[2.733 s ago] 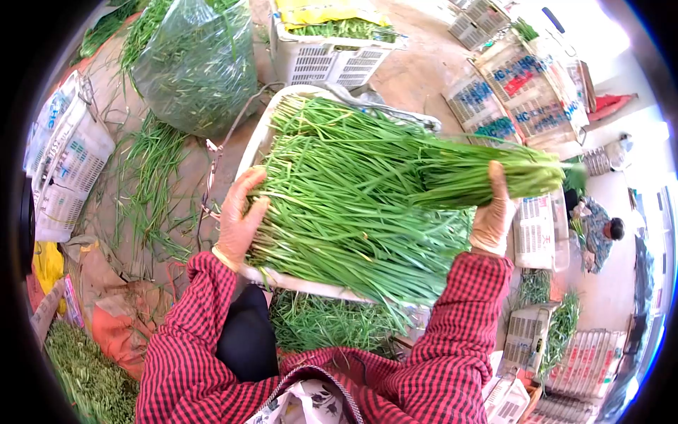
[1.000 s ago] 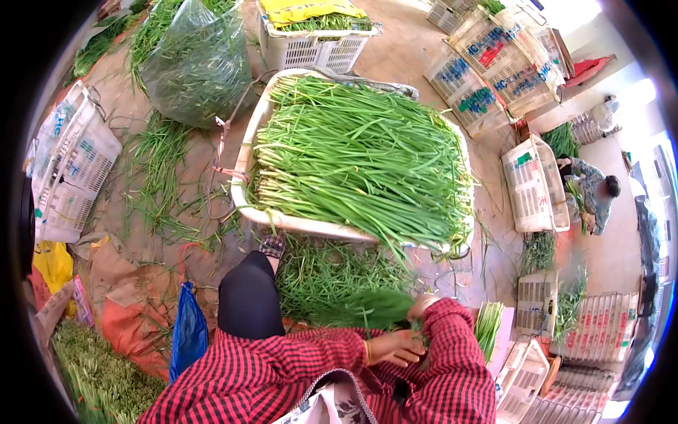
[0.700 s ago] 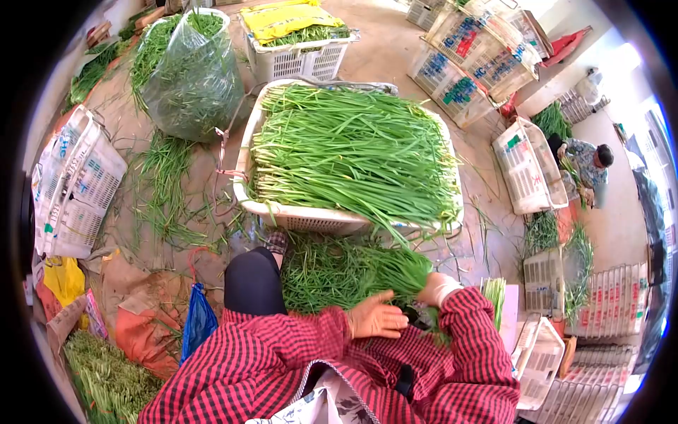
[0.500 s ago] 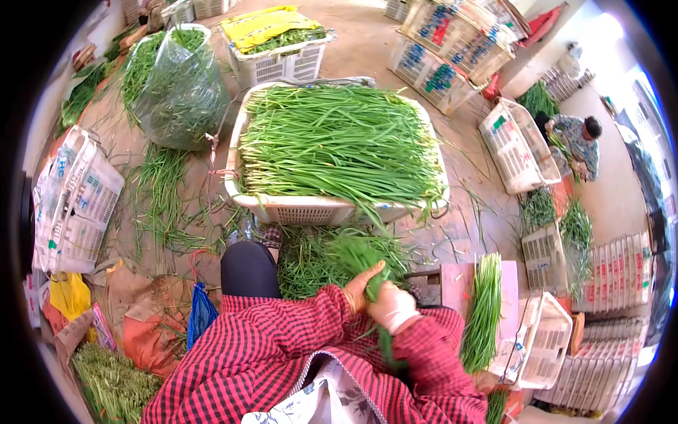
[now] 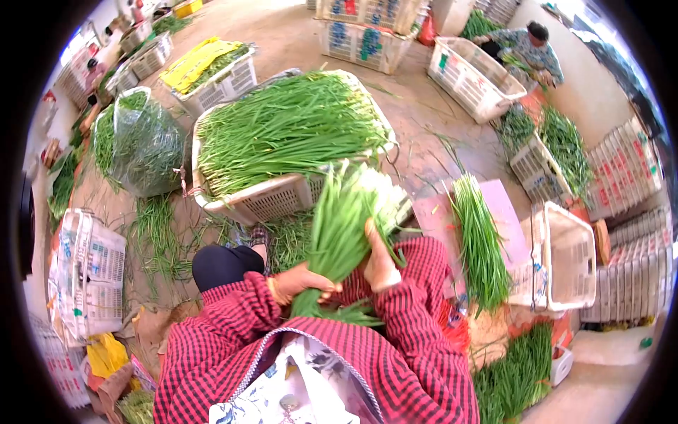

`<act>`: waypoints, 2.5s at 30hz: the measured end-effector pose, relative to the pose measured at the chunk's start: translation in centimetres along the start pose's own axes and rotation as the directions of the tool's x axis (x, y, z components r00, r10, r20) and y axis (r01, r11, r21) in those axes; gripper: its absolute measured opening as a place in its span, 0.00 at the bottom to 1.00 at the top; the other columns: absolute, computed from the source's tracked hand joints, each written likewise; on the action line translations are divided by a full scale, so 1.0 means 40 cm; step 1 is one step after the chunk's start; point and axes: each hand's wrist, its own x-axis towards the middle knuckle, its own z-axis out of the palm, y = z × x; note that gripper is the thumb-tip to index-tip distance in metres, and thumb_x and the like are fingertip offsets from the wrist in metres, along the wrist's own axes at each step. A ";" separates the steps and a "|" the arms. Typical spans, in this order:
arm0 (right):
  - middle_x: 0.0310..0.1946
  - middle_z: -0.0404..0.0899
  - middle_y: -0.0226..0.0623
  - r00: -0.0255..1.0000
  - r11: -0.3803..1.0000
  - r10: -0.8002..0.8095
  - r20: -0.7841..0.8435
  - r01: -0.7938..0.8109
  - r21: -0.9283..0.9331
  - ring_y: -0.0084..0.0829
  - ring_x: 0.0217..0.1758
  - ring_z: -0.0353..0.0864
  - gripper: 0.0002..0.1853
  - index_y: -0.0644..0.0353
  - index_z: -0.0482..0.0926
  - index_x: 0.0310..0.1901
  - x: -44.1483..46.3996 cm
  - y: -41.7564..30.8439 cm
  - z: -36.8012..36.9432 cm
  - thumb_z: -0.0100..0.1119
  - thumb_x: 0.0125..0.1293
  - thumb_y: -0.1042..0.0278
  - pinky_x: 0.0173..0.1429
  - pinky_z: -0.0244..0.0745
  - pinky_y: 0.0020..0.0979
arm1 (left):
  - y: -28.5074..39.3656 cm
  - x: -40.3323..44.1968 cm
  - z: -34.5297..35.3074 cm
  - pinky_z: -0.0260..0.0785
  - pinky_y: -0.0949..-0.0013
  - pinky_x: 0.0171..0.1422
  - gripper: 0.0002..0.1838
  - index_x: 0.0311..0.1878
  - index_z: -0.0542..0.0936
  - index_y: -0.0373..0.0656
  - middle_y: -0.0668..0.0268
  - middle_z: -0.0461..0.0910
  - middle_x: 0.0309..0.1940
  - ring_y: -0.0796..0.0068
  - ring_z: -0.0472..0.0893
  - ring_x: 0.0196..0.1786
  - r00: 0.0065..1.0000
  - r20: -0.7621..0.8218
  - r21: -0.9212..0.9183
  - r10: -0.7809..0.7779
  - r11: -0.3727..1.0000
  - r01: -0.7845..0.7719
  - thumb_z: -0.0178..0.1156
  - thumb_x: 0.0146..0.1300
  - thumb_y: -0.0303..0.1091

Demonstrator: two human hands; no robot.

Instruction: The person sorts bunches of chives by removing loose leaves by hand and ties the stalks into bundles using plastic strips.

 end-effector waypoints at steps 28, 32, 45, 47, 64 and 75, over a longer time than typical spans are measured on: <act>0.32 0.80 0.27 0.655 0.182 -0.575 0.490 0.686 -0.704 0.19 0.35 0.75 0.07 0.61 0.81 0.46 0.270 -0.174 0.091 0.55 0.71 0.77 0.40 0.73 0.24 | 0.094 -0.408 0.070 0.74 0.71 0.36 0.27 0.58 0.73 0.35 0.58 0.84 0.41 0.75 0.79 0.30 0.884 -0.415 0.264 0.216 0.958 -0.110 0.67 0.53 0.19; 0.25 0.77 0.32 0.795 0.547 -0.607 -0.021 0.399 -0.736 0.26 0.23 0.73 0.10 0.61 0.81 0.49 0.325 -0.310 -0.060 0.54 0.72 0.70 0.27 0.71 0.28 | 0.071 -0.455 0.054 0.74 0.71 0.34 0.25 0.56 0.74 0.34 0.57 0.84 0.39 0.75 0.79 0.28 0.830 -0.528 0.275 0.182 0.961 -0.036 0.67 0.53 0.18; 0.22 0.78 0.35 0.801 0.047 -0.110 0.589 0.596 -0.802 0.30 0.25 0.80 0.20 0.56 0.80 0.53 0.084 -0.106 0.213 0.67 0.62 0.57 0.33 0.75 0.31 | 0.047 -0.419 0.047 0.74 0.72 0.34 0.20 0.50 0.76 0.33 0.62 0.82 0.32 0.75 0.80 0.28 0.742 -0.606 0.324 0.289 0.941 -0.102 0.68 0.52 0.19; 0.20 0.77 0.40 0.660 -0.125 -0.147 0.737 0.726 -0.676 0.40 0.25 0.81 0.11 0.55 0.79 0.44 0.110 -0.059 0.199 0.65 0.63 0.61 0.30 0.76 0.37 | 0.050 -0.426 0.052 0.74 0.72 0.34 0.23 0.52 0.76 0.34 0.61 0.82 0.33 0.75 0.80 0.28 0.767 -0.585 0.320 0.263 0.944 -0.080 0.70 0.51 0.20; 0.64 0.71 0.50 0.673 -0.045 -0.170 0.720 0.725 -0.688 0.50 0.69 0.68 0.28 0.58 0.80 0.57 0.110 -0.137 0.082 0.70 0.58 0.50 0.71 0.64 0.43 | 0.034 -0.456 0.046 0.73 0.74 0.38 0.27 0.57 0.75 0.38 0.68 0.81 0.37 0.80 0.78 0.32 0.832 -0.530 0.352 0.163 0.935 0.041 0.69 0.52 0.23; 0.38 0.86 0.40 0.948 -0.264 -0.272 0.163 0.089 -0.960 0.45 0.43 0.84 0.13 0.57 0.86 0.37 0.259 -0.214 -0.214 0.62 0.62 0.56 0.49 0.78 0.43 | 0.030 -0.482 0.050 0.75 0.66 0.58 0.26 0.65 0.73 0.43 0.58 0.81 0.55 0.60 0.82 0.55 0.769 -0.322 0.943 0.553 0.118 0.310 0.59 0.62 0.31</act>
